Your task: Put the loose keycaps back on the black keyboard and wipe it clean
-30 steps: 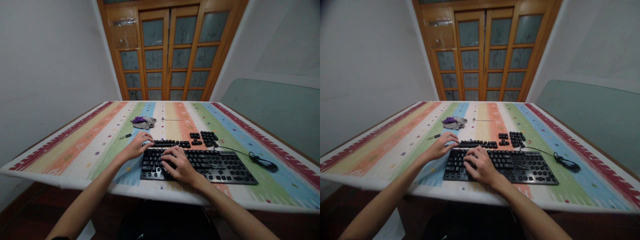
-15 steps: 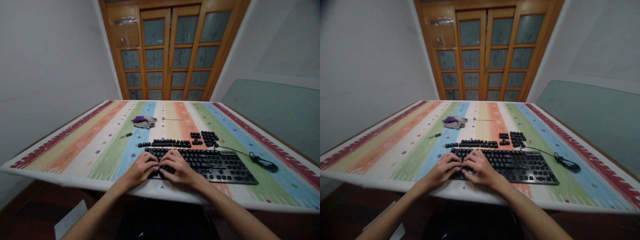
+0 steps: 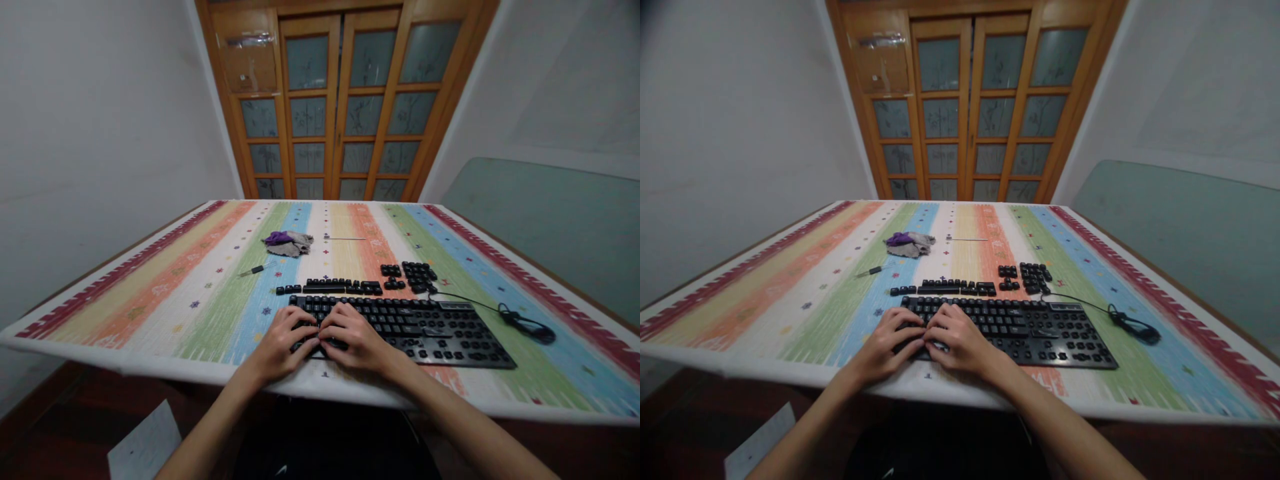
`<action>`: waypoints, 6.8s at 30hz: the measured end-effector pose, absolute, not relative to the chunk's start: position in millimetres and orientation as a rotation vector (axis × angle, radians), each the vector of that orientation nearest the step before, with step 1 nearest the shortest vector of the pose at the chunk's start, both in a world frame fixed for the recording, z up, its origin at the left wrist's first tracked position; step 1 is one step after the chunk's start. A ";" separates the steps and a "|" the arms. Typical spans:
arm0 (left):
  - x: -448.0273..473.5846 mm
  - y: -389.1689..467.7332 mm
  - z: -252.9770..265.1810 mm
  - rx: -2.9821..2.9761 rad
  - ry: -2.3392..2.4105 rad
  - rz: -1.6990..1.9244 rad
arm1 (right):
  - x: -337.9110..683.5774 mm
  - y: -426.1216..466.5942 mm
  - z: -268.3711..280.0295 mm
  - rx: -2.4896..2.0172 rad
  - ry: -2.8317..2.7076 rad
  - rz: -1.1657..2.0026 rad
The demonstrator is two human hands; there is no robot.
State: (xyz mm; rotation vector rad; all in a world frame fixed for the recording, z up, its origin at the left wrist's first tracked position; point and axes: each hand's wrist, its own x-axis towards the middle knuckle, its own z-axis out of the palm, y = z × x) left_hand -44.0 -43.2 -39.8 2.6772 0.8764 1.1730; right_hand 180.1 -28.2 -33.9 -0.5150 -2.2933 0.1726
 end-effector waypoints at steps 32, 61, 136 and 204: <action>-42.3 -45.0 -41.9 2.669 0.941 1.238 | 179.8 -29.7 -32.0 -0.528 -2.284 0.152; -42.0 -46.8 -37.6 2.711 0.968 1.137 | 179.1 -30.5 -32.5 -0.603 -2.367 0.104; -33.5 14.4 19.0 2.520 0.823 0.823 | 195.9 -22.1 -26.7 -0.642 -2.164 -0.022; -22.6 -35.1 -27.1 2.729 0.869 0.997 | 198.4 -31.9 -26.9 -0.590 -2.353 0.119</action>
